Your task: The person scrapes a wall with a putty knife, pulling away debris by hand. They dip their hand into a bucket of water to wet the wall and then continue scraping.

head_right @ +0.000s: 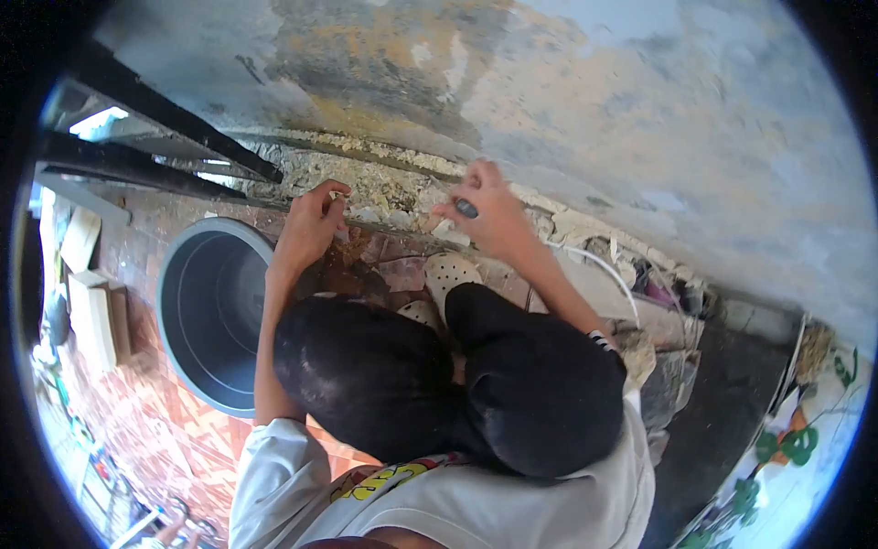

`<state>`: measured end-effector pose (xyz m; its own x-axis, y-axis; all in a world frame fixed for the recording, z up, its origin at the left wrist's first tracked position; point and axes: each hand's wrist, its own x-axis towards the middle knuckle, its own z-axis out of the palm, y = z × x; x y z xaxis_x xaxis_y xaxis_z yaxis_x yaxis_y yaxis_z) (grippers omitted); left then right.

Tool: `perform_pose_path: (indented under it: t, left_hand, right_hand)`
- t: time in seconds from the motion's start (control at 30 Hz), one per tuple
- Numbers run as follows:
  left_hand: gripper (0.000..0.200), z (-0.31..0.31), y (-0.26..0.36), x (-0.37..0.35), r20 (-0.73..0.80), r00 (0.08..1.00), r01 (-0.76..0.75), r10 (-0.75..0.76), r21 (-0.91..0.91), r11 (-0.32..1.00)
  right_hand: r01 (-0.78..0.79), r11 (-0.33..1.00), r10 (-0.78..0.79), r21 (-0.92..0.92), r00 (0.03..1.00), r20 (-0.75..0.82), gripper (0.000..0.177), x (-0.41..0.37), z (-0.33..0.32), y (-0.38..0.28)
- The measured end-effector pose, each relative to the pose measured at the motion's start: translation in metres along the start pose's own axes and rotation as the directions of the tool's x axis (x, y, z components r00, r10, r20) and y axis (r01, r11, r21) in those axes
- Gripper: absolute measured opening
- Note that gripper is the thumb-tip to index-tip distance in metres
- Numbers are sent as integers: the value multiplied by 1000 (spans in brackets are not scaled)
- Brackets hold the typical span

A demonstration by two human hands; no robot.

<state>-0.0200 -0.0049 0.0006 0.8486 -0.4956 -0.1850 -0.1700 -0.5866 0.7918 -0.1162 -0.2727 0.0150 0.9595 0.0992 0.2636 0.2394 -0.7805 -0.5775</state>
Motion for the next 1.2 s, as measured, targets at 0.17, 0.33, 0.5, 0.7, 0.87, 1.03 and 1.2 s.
perform_pose_path:
  t: [0.17,0.33,0.5,0.7,0.87,1.03,1.2]
  left_hand:
    - [24,-1,0,2,58,998,17,-14,-61,998]
    - [24,-1,1,3,66,998,-3,-1,51,999]
    - [25,-1,4,4,81,996,22,-28,74,997]
    - [24,-2,-4,5,40,999,6,-9,75,997]
    - [25,-2,1,4,6,1000,30,-30,107,994]
    - [26,0,-18,6,2,1000,20,-20,29,999]
    - [24,-3,-7,4,-18,1000,1,-1,20,1000]
  right_hand:
    - [-453,742,619,-494,746,246,51,-32,-59,8]
    - [-364,826,420,-431,907,37,39,-93,-86,61]
    - [-730,673,697,118,679,230,30,-69,-159,8]
    - [-708,329,423,624,702,573,45,-128,-74,33]
    - [-664,-7,141,748,740,658,51,-106,-11,35]
    - [-731,160,73,664,679,730,37,-84,7,54]
    - [-771,523,158,363,507,848,22,-16,-32,47]
